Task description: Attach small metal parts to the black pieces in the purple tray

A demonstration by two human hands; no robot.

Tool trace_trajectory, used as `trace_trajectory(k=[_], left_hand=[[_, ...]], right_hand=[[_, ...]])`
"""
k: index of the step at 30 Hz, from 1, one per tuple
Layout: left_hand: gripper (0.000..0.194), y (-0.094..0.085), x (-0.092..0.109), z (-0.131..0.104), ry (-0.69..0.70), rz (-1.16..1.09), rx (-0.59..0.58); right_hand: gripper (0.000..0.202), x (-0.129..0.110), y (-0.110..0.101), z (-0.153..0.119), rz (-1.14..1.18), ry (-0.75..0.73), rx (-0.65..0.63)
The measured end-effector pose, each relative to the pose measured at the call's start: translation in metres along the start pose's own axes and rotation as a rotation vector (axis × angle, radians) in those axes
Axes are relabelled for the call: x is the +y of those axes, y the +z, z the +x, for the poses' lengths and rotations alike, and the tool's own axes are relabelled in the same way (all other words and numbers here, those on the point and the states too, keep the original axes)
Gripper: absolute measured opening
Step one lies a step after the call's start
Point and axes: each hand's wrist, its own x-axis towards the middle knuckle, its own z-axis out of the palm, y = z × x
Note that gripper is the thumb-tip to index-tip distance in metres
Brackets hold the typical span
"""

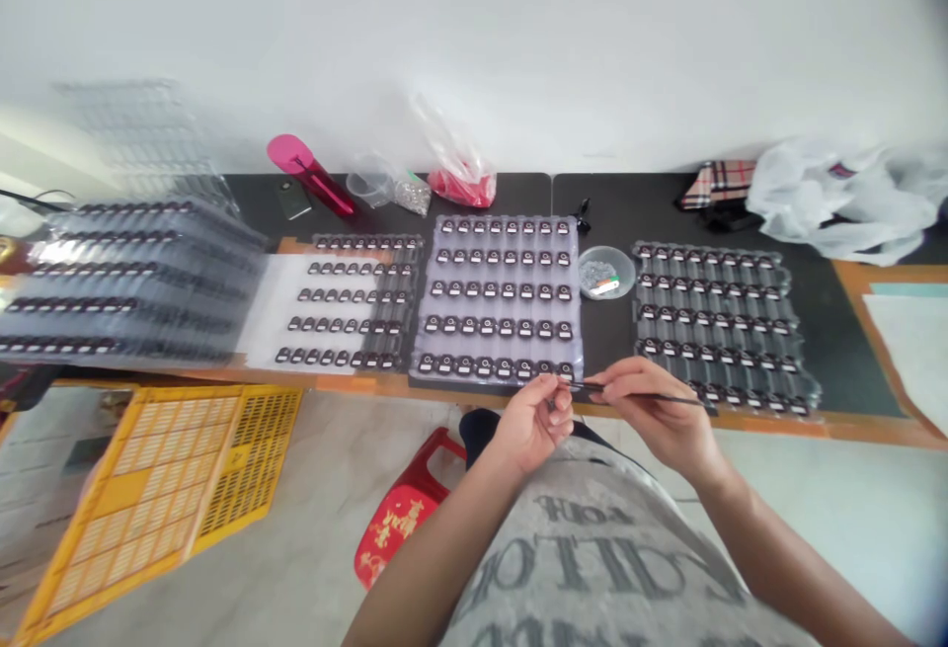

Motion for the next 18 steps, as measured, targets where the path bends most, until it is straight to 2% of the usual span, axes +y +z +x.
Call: trace_trajectory(k=[4, 11, 18], left_hand=[[0.011, 0.0005, -0.0002, 0.0017, 0.012, -0.017, -0.031], [0.014, 0.0023, 0.0007, 0.0011, -0.008, 0.012, -0.016], [0.018, -0.0004, -0.0029, 0.0015, 0.021, 0.061, -0.016]], right_hand=[[0.018, -0.0006, -0.0009, 0.0001, -0.018, -0.009, -0.006], [0.014, -0.0008, -0.0019, 0.0000, 0.014, 0.012, 0.022], [0.013, -0.0013, -0.0037, 0.0028, 0.051, 0.026, -0.006]])
